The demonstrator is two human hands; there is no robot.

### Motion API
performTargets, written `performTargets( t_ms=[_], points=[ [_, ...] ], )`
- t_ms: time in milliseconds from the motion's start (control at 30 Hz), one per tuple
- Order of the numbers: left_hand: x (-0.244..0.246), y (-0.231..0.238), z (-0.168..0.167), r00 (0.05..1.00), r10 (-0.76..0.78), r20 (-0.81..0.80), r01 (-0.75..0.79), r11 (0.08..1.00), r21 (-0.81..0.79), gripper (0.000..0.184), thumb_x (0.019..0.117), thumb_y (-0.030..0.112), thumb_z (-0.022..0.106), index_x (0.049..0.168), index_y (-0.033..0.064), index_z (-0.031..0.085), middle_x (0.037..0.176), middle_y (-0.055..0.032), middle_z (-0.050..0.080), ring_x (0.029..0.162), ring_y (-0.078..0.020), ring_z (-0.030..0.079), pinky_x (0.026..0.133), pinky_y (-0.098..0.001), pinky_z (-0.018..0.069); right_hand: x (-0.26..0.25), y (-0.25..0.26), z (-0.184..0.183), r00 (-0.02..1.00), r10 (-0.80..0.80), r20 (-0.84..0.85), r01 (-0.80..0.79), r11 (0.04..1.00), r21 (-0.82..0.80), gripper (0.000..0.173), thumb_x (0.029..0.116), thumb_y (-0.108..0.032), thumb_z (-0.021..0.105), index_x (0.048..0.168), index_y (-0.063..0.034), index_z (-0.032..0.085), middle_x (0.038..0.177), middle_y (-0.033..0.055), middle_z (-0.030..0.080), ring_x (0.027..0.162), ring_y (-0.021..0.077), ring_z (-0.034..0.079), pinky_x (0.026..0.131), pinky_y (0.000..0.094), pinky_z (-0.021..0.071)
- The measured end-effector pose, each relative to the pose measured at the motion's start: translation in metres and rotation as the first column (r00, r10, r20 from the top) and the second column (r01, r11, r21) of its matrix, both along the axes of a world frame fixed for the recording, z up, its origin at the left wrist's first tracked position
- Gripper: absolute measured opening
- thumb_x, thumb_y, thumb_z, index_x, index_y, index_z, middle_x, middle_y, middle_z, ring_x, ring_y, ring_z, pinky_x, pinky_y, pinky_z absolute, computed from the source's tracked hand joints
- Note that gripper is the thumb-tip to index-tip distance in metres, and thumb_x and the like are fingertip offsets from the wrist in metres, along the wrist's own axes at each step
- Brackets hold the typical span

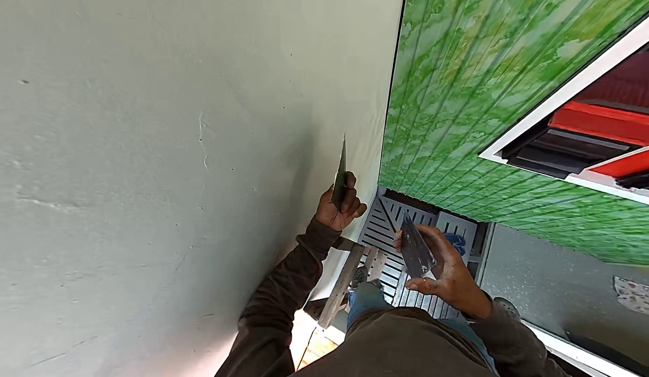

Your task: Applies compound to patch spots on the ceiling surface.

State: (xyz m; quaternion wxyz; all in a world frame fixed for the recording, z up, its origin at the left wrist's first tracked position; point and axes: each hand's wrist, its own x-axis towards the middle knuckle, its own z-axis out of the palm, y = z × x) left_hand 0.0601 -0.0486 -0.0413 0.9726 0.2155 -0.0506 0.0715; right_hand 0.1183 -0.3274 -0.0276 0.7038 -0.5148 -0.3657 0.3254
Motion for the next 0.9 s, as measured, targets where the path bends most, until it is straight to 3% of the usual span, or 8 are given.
performTargets(
  t_ms=[100,200,367,467,600,700,800,900],
  points=[
    [-0.002,-0.013,-0.001,0.988,-0.118,0.101,0.131,0.983,-0.126,0.021,0.1001,0.032,0.061,0.111,0.0138,0.065,0.055,0.0019,0.058,0.047,-0.011,0.059,0.05,-0.025,0.0516,0.009,-0.007,-0.021,0.986,-0.115,-0.123,0.102,0.989,-0.107,0.094,0.0769,-0.03,0.09,0.147,0.0033,0.038,0.138,0.0216,0.056,0.116,0.0336,0.065,0.097,0.0452,0.0594],
    [-0.001,-0.021,0.003,0.99,-0.14,0.031,0.142,0.989,-0.052,0.022,0.101,0.034,0.061,0.112,0.0154,0.066,0.061,-0.001,0.064,0.052,-0.0133,0.065,0.052,-0.0273,0.0566,0.011,-0.004,-0.028,0.966,-0.225,-0.128,0.201,0.963,-0.179,0.094,0.0771,-0.033,0.09,0.147,0.0047,0.039,0.14,0.0207,0.054,0.111,0.0306,0.067,0.091,0.0416,0.0617],
    [0.003,-0.013,0.005,0.997,-0.072,-0.042,0.08,0.969,0.232,0.037,0.0969,0.022,0.07,0.132,0.0129,0.06,0.115,-0.0182,0.071,0.086,-0.028,0.074,0.068,-0.0413,0.0635,0.027,-0.007,-0.058,0.93,-0.341,-0.138,0.304,0.923,-0.238,0.088,0.0871,-0.052,0.077,0.146,0.0027,0.042,0.127,0.0159,0.063,0.097,0.0248,0.069,0.082,0.0383,0.0622],
    [-0.001,-0.012,0.015,0.999,-0.003,-0.049,0.021,0.928,0.372,0.036,0.0951,0.017,0.072,0.129,0.0117,0.062,0.113,-0.0135,0.072,0.093,-0.0231,0.074,0.078,-0.0406,0.0633,0.04,-0.018,-0.079,0.826,-0.449,-0.34,0.352,0.883,-0.309,0.089,0.0879,-0.062,0.07,0.146,-0.0019,0.04,0.112,0.0133,0.067,0.088,0.0239,0.071,0.077,0.039,0.0627],
    [-0.005,-0.017,0.018,0.992,0.049,-0.113,0.006,0.897,0.441,0.038,0.0957,0.018,0.07,0.132,0.0114,0.058,0.111,-0.0121,0.073,0.09,-0.0219,0.074,0.078,-0.0395,0.063,0.052,-0.029,-0.092,0.7,-0.52,-0.49,0.369,0.85,-0.376,0.071,0.0971,-0.058,0.056,0.144,-0.0076,0.041,0.121,0.0126,0.067,0.089,0.0214,0.071,0.072,0.0347,0.0615],
    [-0.015,-0.029,0.003,0.968,0.113,-0.223,0.037,0.817,0.575,0.035,0.1012,0.017,0.059,0.133,0.0038,0.054,0.108,-0.0113,0.072,0.086,-0.0209,0.073,0.074,-0.0384,0.0634,0.052,-0.035,-0.102,0.759,-0.546,-0.354,0.359,0.806,-0.471,0.059,0.103,-0.043,0.051,0.148,-0.0066,0.039,0.121,0.0112,0.066,0.09,0.0193,0.069,0.074,0.0339,0.0603],
    [-0.04,-0.056,-0.031,0.884,0.256,-0.392,0.095,0.722,0.685,0.033,0.106,0.019,0.049,0.131,-0.0019,0.052,0.103,-0.012,0.072,0.085,-0.0218,0.074,0.075,-0.0394,0.0639,0.045,-0.041,-0.124,0.817,-0.543,-0.193,0.333,0.718,-0.612,0.065,0.0976,-0.034,0.065,0.152,-0.0069,0.043,0.126,0.0152,0.063,0.102,0.0226,0.067,0.084,0.0403,0.058],
    [-0.07,-0.084,-0.065,0.739,0.422,-0.526,0.003,0.778,0.628,0.032,0.1062,0.013,0.044,0.132,-0.0049,0.052,0.102,-0.0176,0.073,0.084,-0.0273,0.075,0.076,-0.0441,0.0649,0.033,-0.041,-0.146,0.879,-0.477,-0.007,0.336,0.63,-0.7,0.069,0.0921,-0.04,0.073,0.147,-0.0042,0.049,0.126,0.0196,0.065,0.108,0.027,0.065,0.091,0.0467,0.0544]
  ],
)
